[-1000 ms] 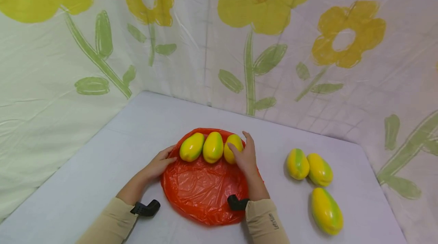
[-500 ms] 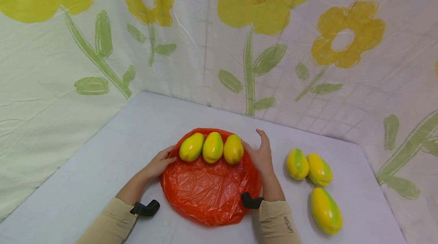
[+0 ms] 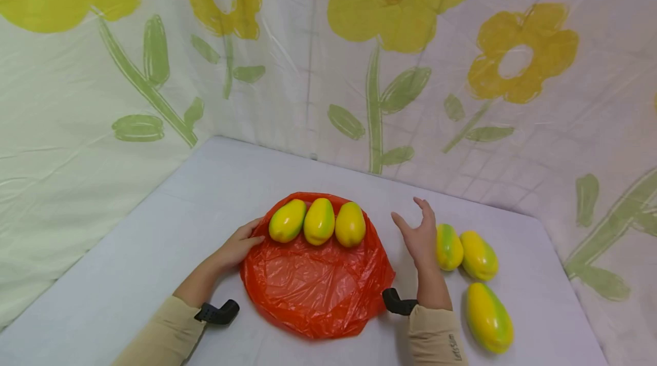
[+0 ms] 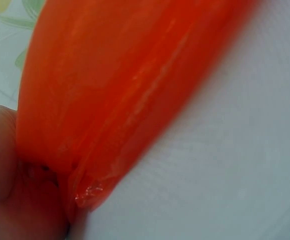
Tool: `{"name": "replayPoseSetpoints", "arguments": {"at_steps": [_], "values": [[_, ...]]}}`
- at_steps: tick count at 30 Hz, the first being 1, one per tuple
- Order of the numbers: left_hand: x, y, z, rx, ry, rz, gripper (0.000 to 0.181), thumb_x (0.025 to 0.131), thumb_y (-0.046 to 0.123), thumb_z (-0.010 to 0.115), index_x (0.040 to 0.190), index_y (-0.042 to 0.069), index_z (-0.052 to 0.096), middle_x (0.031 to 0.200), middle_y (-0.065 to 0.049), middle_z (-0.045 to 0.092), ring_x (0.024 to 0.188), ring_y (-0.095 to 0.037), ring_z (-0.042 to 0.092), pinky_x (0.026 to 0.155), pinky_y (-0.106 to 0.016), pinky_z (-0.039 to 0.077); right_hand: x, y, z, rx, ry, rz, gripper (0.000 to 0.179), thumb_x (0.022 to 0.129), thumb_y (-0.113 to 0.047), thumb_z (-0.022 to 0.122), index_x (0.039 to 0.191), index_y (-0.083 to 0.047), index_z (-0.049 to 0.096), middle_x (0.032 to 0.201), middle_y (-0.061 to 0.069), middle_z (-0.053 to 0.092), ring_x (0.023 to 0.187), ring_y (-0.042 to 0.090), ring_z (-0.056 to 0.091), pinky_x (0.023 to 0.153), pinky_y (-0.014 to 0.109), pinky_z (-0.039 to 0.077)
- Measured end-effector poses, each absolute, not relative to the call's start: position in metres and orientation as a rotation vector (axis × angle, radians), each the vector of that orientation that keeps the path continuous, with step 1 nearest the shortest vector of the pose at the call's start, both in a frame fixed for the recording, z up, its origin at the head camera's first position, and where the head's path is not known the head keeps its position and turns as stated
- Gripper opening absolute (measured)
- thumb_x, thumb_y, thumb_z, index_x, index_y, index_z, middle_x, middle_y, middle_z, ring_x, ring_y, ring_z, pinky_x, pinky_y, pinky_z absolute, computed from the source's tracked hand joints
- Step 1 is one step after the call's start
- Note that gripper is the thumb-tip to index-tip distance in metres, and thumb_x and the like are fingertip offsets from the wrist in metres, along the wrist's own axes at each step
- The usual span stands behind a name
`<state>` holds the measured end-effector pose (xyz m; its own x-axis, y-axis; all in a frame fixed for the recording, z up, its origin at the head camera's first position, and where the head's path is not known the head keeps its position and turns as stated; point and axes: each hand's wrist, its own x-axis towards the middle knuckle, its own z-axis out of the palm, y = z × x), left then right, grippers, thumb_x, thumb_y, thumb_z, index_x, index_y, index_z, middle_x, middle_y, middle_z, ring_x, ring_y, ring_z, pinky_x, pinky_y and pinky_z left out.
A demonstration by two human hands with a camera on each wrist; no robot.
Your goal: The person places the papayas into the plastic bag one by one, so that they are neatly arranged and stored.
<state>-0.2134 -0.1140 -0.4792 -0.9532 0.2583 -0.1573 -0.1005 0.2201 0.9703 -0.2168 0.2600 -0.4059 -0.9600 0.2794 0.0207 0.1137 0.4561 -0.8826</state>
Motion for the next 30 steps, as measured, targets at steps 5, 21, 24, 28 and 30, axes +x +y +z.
{"name": "replayPoseSetpoints", "arguments": {"at_steps": [5, 21, 24, 28, 30], "values": [[-0.213, -0.115, -0.479, 0.155, 2.203, 1.801, 0.051, 0.095, 0.006, 0.04, 0.145, 0.01, 0.031, 0.148, -0.014, 0.035, 0.127, -0.031, 0.045, 0.096, -0.039, 0.048, -0.212, 0.277, -0.4, -0.471, -2.487, 1.484, 0.069, 0.088, -0.035, 0.061, 0.146, -0.013, 0.029, 0.156, 0.013, 0.016, 0.14, 0.043, 0.017, 0.114, 0.057, 0.018], [-0.214, -0.115, -0.481, 0.178, 2.204, 1.806, 0.051, 0.095, 0.005, 0.04, 0.145, 0.008, 0.031, 0.148, -0.015, 0.035, 0.127, -0.031, 0.046, 0.096, -0.039, 0.048, -0.202, 0.308, -0.402, -0.768, -2.411, 1.557, 0.07, 0.09, -0.041, 0.055, 0.148, -0.02, 0.023, 0.158, 0.007, 0.004, 0.145, 0.032, 0.004, 0.117, 0.052, 0.01], [-0.214, -0.115, -0.48, 0.186, 2.202, 1.804, 0.051, 0.095, 0.005, 0.039, 0.145, 0.009, 0.031, 0.148, -0.014, 0.035, 0.128, -0.031, 0.045, 0.097, -0.039, 0.048, -0.2, 0.31, -0.401, -0.791, -2.387, 1.556, 0.068, 0.09, -0.041, 0.055, 0.148, -0.021, 0.025, 0.159, 0.006, 0.005, 0.145, 0.03, 0.005, 0.117, 0.051, 0.012], [-0.213, -0.115, -0.479, 0.185, 2.202, 1.804, 0.051, 0.095, 0.005, 0.039, 0.145, 0.009, 0.031, 0.149, -0.014, 0.034, 0.129, -0.031, 0.044, 0.098, -0.04, 0.047, -0.199, 0.314, -0.401, -0.801, -2.404, 1.555, 0.07, 0.09, -0.044, 0.053, 0.148, -0.02, 0.024, 0.158, 0.007, 0.004, 0.145, 0.031, 0.006, 0.117, 0.052, 0.013], [-0.213, -0.115, -0.479, 0.179, 2.2, 1.801, 0.051, 0.095, 0.005, 0.039, 0.145, 0.009, 0.031, 0.148, -0.014, 0.035, 0.128, -0.031, 0.044, 0.097, -0.04, 0.047, -0.198, 0.316, -0.402, -0.808, -2.423, 1.563, 0.072, 0.089, -0.045, 0.053, 0.149, -0.019, 0.022, 0.158, 0.009, 0.004, 0.144, 0.033, 0.006, 0.116, 0.052, 0.014]]}}
